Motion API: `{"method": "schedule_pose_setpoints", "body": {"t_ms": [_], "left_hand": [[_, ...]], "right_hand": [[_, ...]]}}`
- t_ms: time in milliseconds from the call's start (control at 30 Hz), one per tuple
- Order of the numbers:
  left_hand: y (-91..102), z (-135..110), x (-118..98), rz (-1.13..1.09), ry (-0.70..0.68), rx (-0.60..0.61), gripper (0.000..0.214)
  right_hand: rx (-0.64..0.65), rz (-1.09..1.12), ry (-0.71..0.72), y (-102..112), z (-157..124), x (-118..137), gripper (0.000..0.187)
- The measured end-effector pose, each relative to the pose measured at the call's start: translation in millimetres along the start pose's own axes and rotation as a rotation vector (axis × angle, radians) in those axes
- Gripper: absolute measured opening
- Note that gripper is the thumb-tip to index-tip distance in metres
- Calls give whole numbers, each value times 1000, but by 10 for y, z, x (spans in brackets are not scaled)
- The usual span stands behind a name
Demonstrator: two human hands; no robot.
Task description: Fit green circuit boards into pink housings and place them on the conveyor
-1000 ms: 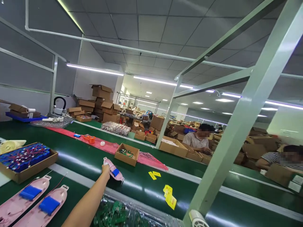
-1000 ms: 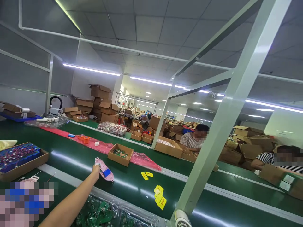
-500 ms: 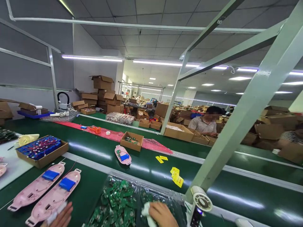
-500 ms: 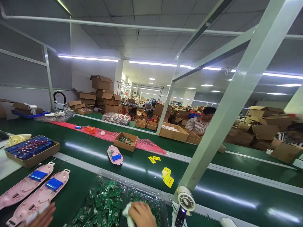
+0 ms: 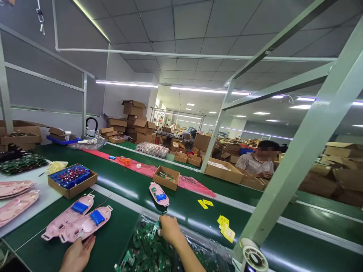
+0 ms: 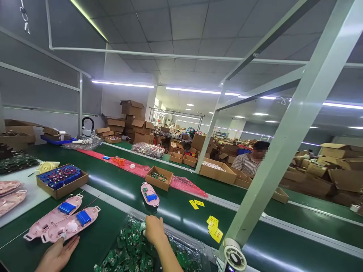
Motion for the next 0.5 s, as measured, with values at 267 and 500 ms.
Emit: {"method": "schedule_pose_setpoints", "body": {"t_ms": [267,500], "left_hand": [[268,-334,68,-69,-89,59,22],[93,-547,171,-22,-54,103,57]], "right_hand": [[-325,269,152,353,-425,-228,35],[-501,476,182,516,-633,-379,30]]}}
Point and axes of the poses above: each hand's wrist, its own z-axis towards the middle knuckle, its own y-axis out of the back of the hand, x = y × z, the point moved 3 cm from there along z, towards the middle knuckle, and after that the axes turned 8 degrees about -y, right-handed, at the moved point
